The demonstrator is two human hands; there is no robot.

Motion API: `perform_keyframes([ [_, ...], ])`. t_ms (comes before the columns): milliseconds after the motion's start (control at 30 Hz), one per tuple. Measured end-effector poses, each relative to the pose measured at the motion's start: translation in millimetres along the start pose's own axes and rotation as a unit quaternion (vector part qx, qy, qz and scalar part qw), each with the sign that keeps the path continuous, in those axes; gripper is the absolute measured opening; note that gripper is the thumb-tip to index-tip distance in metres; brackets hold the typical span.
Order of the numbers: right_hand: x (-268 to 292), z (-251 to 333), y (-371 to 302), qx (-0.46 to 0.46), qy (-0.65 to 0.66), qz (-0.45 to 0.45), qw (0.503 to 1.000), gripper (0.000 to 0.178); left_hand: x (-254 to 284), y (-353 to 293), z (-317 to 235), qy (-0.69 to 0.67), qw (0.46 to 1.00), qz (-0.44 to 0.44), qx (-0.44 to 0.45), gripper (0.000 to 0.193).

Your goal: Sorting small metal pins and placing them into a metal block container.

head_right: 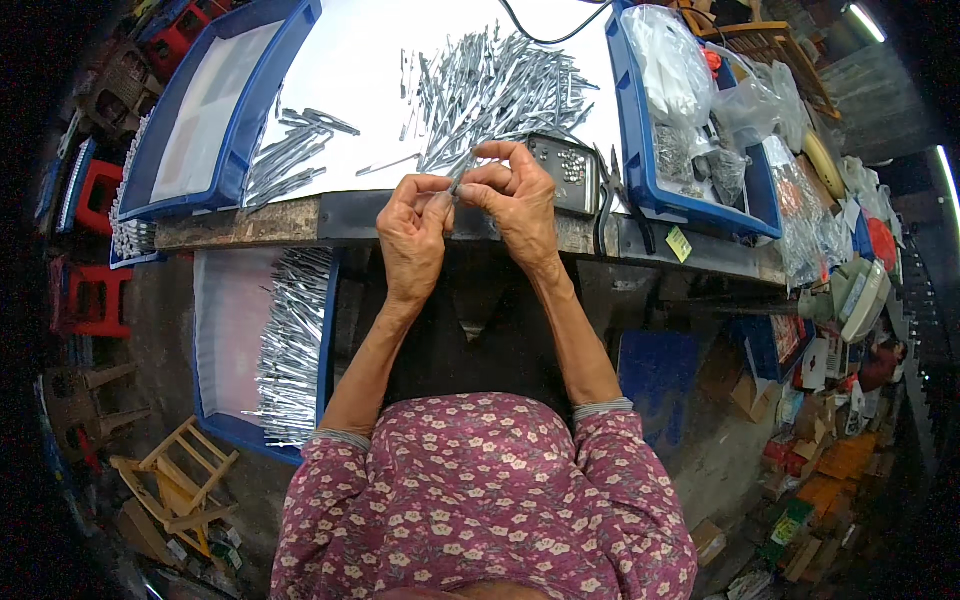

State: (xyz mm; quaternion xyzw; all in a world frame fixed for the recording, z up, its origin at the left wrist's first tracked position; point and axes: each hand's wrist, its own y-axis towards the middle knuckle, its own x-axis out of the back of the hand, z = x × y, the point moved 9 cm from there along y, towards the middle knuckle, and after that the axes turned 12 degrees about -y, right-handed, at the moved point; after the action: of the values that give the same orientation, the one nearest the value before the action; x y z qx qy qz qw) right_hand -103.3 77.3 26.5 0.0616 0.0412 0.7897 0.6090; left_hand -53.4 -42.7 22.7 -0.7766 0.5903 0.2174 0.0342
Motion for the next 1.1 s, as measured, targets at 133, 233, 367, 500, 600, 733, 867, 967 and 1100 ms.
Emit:
perform_keyframes([
  [133,-4,-3,0,-0.013,0.008,-0.016,1.0,0.041,3,0,0,0.018,0.998,-0.031,-0.049,0.006],
  [233,-5,-2,-1,-0.005,0.006,-0.034,0.999,0.041,0,1,-4,0.069,0.994,-0.033,-0.079,0.006],
  [367,-13,2,-3,0.008,-0.006,-0.045,0.999,0.039,2,0,-11,0.106,0.987,-0.059,-0.109,0.006],
  [500,-12,0,-1,0.006,-0.017,-0.047,0.999,0.038,3,1,-14,0.114,0.984,-0.072,-0.114,0.005],
  [600,-15,-1,0,-0.001,0.002,-0.034,0.999,0.038,7,3,-9,0.089,0.989,-0.064,-0.099,0.005],
  [733,-15,-7,3,-0.008,0.006,-0.027,1.0,0.036,8,2,-15,0.108,0.984,-0.069,-0.123,0.005],
  [867,-16,-7,3,-0.012,0.014,-0.029,0.999,0.033,9,2,-11,0.115,0.985,-0.06,-0.109,0.007],
  [967,-18,-5,2,-0.002,0.017,-0.039,0.999,0.033,12,2,-5,0.104,0.988,-0.061,-0.094,0.007],
  [1100,-16,-7,2,0.007,-0.011,-0.049,0.999,0.033,14,4,-4,0.081,0.991,-0.074,-0.078,0.007],
])
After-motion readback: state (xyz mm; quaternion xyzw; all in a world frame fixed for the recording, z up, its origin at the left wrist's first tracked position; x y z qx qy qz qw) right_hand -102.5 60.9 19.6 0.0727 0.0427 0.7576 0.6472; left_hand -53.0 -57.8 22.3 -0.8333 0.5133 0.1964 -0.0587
